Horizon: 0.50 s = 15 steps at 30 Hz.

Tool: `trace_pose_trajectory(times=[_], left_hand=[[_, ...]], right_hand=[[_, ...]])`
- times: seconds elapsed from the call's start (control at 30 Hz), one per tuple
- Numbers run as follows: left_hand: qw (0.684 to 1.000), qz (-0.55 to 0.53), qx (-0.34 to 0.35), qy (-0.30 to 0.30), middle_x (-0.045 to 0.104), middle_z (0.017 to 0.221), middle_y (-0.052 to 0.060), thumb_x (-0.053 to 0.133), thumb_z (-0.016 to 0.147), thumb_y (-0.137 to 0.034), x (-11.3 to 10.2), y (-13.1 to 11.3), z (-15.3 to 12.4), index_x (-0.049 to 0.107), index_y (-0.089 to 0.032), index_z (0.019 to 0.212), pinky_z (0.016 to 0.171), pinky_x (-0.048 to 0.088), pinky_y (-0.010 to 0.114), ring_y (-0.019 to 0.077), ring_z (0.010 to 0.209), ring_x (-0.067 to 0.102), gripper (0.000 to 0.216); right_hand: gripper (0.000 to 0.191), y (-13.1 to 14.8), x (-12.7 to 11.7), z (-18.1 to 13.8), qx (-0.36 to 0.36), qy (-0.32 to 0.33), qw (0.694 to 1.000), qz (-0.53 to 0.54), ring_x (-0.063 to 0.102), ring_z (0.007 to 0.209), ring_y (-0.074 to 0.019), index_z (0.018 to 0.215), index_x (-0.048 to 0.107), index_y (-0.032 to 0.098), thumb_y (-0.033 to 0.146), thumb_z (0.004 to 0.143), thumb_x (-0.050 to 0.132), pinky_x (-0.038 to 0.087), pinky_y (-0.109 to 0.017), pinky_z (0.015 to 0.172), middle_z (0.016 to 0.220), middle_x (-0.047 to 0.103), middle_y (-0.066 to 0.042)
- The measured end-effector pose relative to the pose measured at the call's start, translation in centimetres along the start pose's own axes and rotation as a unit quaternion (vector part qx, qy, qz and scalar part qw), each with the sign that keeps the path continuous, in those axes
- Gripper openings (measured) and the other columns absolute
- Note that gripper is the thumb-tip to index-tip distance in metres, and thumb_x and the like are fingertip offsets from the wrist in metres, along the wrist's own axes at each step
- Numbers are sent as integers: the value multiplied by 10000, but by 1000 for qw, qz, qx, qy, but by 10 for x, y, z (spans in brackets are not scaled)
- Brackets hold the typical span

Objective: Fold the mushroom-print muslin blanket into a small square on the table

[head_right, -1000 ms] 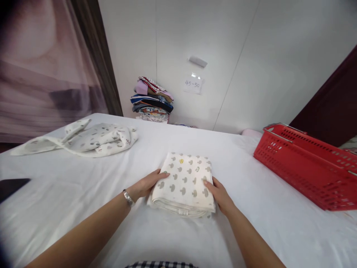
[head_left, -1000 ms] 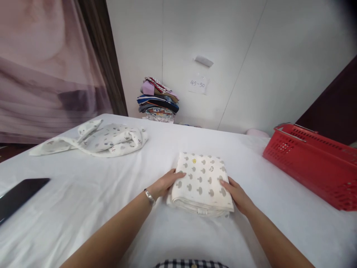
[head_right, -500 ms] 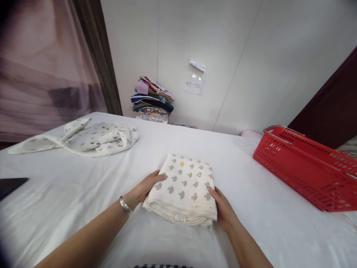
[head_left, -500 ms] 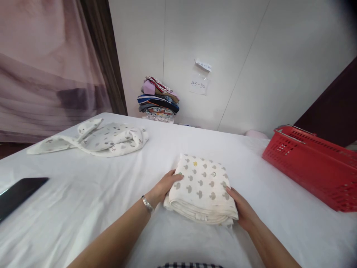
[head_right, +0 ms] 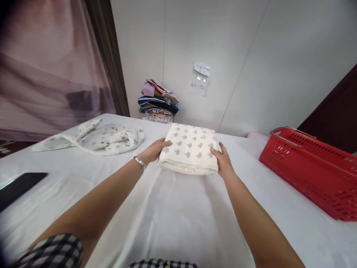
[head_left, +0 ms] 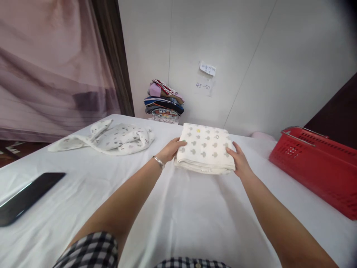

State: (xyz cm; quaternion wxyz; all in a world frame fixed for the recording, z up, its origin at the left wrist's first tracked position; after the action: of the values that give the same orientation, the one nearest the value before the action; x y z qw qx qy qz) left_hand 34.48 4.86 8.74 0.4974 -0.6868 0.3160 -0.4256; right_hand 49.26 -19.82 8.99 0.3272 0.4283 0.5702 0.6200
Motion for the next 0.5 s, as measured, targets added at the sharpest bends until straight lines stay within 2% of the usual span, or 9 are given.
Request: trace_pose_trajectory(times=[0.13,0.2,0.37,0.5], left_hand=[[991,43,-99,-80,667,919,139,739,603,-260,-23,39,3,584,-103,977,709,517,301,244,851,634,434],[984,67,-125,-107,648,982,171,749,594,-262,-32,56,-3,556,-88,1045,661,513,311,267,864,625,521],[974,114,-132,-143,513,1255,175,788,557,-293,-36,74,-18,345,-173,1319,607,500,290,271,935,601,890],[974,130,-117,-143,536,1229,166,772,581,-260,-31,74,-20,352,-165,1321,614,491,273,251,904,609,856]], right_hand=[[912,-58,1,18,147,-17,986,-75,621,944,-230,1435,169,171,308,707,701,527,-314,708,1237,551,-167],[944,-79,-2,15,182,-10,979,-95,627,916,-240,1438,160,166,307,689,719,530,-322,666,1238,545,-182],[971,-91,-11,-3,205,37,973,-101,642,775,-208,1448,93,191,384,714,698,542,-328,619,1161,596,-152],[873,-88,-13,-13,226,51,967,-102,630,648,-174,1440,129,175,350,762,651,542,-314,569,1000,650,-126]])
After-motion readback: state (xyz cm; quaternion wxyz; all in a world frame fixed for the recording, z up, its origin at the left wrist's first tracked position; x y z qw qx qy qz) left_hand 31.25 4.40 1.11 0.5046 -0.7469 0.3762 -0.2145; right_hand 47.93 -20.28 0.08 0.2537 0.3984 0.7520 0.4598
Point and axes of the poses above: each hand's wrist, its own z-axis towards the middle knuckle, its own x-axis out of the palm, y = z × x, the point moved 6 cm from there along z, towards the middle knuckle
